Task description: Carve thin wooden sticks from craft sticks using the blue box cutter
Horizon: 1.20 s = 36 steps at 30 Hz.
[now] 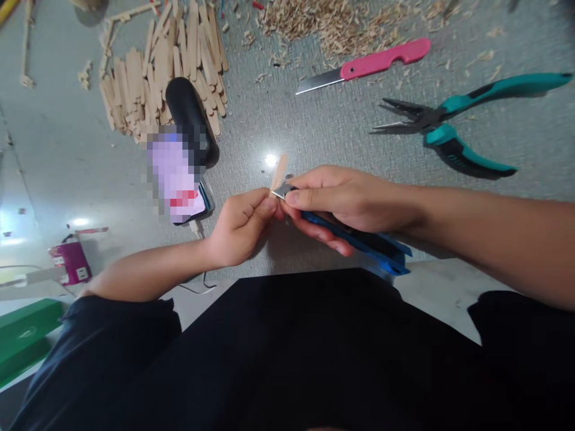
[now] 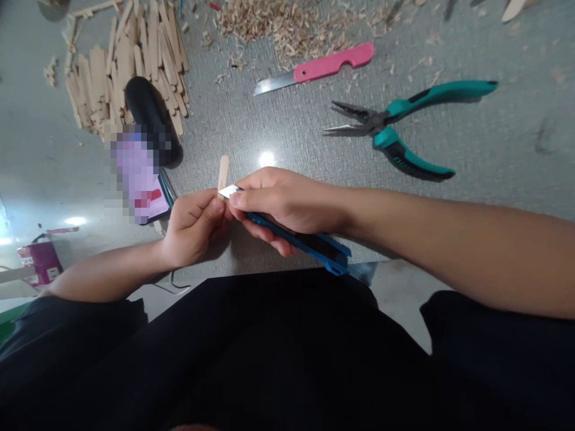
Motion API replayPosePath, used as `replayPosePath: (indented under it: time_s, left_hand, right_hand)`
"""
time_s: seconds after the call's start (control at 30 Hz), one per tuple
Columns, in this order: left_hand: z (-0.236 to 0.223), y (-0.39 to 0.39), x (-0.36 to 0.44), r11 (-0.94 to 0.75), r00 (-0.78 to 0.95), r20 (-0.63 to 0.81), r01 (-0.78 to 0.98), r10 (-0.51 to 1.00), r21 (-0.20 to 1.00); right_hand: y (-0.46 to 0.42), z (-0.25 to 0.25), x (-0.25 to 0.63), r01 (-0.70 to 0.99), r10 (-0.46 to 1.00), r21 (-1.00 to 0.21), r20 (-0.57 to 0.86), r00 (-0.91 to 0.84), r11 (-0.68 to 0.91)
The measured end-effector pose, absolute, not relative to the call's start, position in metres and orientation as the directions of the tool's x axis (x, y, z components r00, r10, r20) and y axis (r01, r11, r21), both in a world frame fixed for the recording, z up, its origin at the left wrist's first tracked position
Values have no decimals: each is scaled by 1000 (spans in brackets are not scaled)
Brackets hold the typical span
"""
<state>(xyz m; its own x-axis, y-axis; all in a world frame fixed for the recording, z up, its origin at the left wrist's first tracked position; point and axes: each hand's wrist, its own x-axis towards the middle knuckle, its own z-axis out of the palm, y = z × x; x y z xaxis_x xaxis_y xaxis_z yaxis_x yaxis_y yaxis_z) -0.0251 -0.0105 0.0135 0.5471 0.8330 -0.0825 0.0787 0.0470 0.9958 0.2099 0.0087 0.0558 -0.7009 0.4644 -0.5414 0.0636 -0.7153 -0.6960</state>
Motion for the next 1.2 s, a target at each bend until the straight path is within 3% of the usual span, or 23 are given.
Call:
replayPosePath:
  time_s: [0.2, 0.5, 0.7, 1.2]
  left_hand:
    - [14, -16, -26, 23, 458, -109, 189, 882, 982]
    - [15, -18, -26, -40, 461, -91, 266, 883, 963]
    - [16, -17, -26, -211, 465, 20, 363, 885, 908]
    - [15, -17, -26, -231, 475, 23, 384, 880, 894]
  right_hand:
    - [3, 52, 205, 111, 574, -767, -560, -597, -632]
    - [2, 39, 205, 124, 625, -850, -467, -626, -511]
    - [-1, 41, 201, 151, 634, -836, -506, -584, -528]
    - [-3, 46, 195, 140, 659, -821, -534, -530, -553]
